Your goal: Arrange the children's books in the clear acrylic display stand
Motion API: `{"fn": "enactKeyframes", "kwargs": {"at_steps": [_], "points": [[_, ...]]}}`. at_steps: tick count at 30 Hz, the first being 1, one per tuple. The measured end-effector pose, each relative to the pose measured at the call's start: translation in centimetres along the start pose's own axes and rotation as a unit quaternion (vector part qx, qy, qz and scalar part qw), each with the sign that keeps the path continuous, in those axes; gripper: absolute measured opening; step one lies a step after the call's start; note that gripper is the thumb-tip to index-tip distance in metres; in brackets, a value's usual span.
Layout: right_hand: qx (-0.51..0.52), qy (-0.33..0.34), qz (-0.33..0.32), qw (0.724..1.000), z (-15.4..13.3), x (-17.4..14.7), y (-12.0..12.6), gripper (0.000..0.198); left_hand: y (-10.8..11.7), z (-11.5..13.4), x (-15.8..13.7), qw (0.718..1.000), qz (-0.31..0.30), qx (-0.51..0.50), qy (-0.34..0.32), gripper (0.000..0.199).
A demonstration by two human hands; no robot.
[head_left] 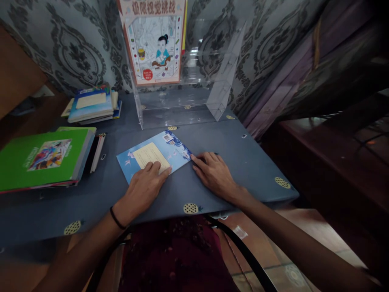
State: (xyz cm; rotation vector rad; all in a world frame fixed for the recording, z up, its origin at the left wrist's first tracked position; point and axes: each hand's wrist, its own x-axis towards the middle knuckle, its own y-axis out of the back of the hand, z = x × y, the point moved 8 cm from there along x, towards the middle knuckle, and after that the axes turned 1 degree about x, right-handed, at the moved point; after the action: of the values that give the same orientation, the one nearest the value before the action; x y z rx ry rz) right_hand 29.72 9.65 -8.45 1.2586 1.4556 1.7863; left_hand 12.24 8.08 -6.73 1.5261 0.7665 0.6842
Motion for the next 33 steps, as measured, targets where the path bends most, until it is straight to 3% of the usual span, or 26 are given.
{"fn": "enactKeyframes", "kwargs": {"at_steps": [5, 10, 23, 27, 33], "points": [[0.005, -0.005, -0.003, 1.0, 0.1, 0.0, -0.2, 0.039, 0.0, -0.8, -2.2, 1.0, 0.014, 0.006, -0.025, 0.037], [-0.006, 0.002, -0.002, 1.0, 0.0, 0.0, -0.3, 0.039, 0.4, -1.8, -4.9, 0.993, 0.107, -0.016, -0.053, 0.029], [-0.004, 0.001, 0.002, 1.0, -0.3, 0.0, -0.3, 0.042, -0.2, -5.5, -9.9, 0.953, 0.206, -0.221, -0.038, 0.026], [0.011, 0.049, 0.016, 0.999, -3.1, 0.2, 0.3, 0.038, -0.2, -6.3, -9.8, 0.94, 0.192, -0.274, -0.063, 0.029], [0.115, 0.2, -0.028, 0.973, -11.8, 0.9, 0.4, 0.036, -0.5, -7.9, -9.3, 0.94, 0.132, -0.314, -0.022, 0.042]]}}
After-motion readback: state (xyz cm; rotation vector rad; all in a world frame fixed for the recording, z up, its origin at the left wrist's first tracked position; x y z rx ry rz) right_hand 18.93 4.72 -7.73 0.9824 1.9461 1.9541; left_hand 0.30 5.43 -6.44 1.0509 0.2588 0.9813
